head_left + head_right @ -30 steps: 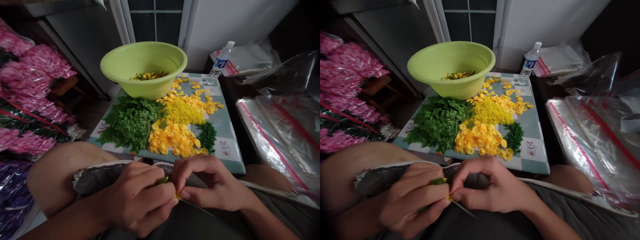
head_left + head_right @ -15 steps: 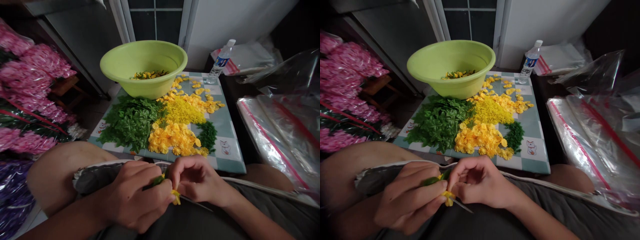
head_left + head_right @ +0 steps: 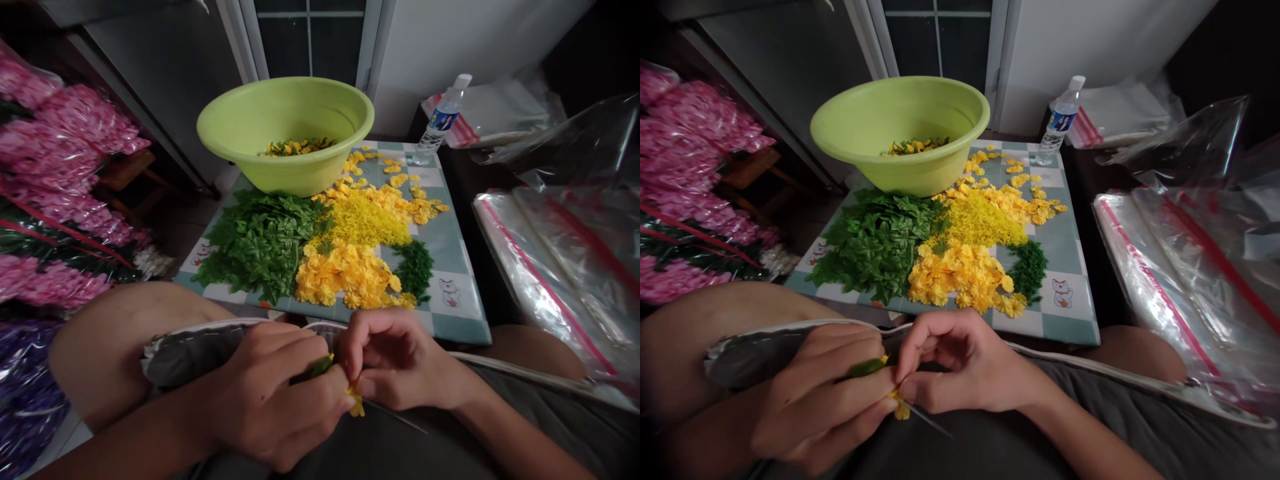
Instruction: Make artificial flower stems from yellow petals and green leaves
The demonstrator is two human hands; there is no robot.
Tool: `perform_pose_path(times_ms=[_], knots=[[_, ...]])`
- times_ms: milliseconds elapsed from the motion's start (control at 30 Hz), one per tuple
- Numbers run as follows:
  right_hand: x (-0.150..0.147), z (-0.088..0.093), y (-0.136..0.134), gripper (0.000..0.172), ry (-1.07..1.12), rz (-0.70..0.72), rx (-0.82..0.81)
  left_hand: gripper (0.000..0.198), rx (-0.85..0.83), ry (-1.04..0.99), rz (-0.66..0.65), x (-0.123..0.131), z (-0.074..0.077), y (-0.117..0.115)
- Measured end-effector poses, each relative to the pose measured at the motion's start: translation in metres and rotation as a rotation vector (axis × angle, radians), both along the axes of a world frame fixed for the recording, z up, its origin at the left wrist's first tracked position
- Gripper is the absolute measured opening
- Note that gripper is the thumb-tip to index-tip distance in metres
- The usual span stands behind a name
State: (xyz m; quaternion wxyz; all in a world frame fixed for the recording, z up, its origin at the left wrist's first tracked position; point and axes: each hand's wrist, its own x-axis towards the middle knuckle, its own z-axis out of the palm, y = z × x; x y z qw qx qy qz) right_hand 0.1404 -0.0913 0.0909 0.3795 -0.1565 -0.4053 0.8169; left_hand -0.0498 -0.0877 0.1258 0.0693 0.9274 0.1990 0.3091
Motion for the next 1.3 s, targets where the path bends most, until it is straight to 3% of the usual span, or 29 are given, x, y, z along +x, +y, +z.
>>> perform_pose_path(times_ms=[100, 567, 700, 867, 1133, 1300], knots=[[-0.001, 0.000, 0.000, 0.019, -0.036, -0.016, 0.037, 0.010, -0.126, 0.000, -0.052, 0.000, 0.000, -0.001], [-0.010, -0.016, -0.002, 0.014, 0.007, -0.042, 0.049, 0.013, -0.108, -0.004, -0.055, -0.002, 0.000, -0.001], [-0.006, -0.013, -0.002, 0.009, 0.046, -0.011, -0.016, 0.011, -0.075, -0.008, -0.069, -0.002, 0.000, 0.001], [-0.006, -0.005, -0.001, 0.014, 0.129, 0.048, -0.113, 0.010, -0.094, -0.016, -0.048, -0.002, -0.001, -0.001], [-0.005, -0.006, 0.003, 0.016, 0.031, 0.063, 0.014, 0.017, -0.131, 0.074, -0.037, 0.001, 0.002, -0.003], [-0.004, -0.007, 0.001, 0.019, 0.004, 0.098, -0.030, 0.015, -0.079, 0.043, -0.084, 0.000, -0.006, -0.002]])
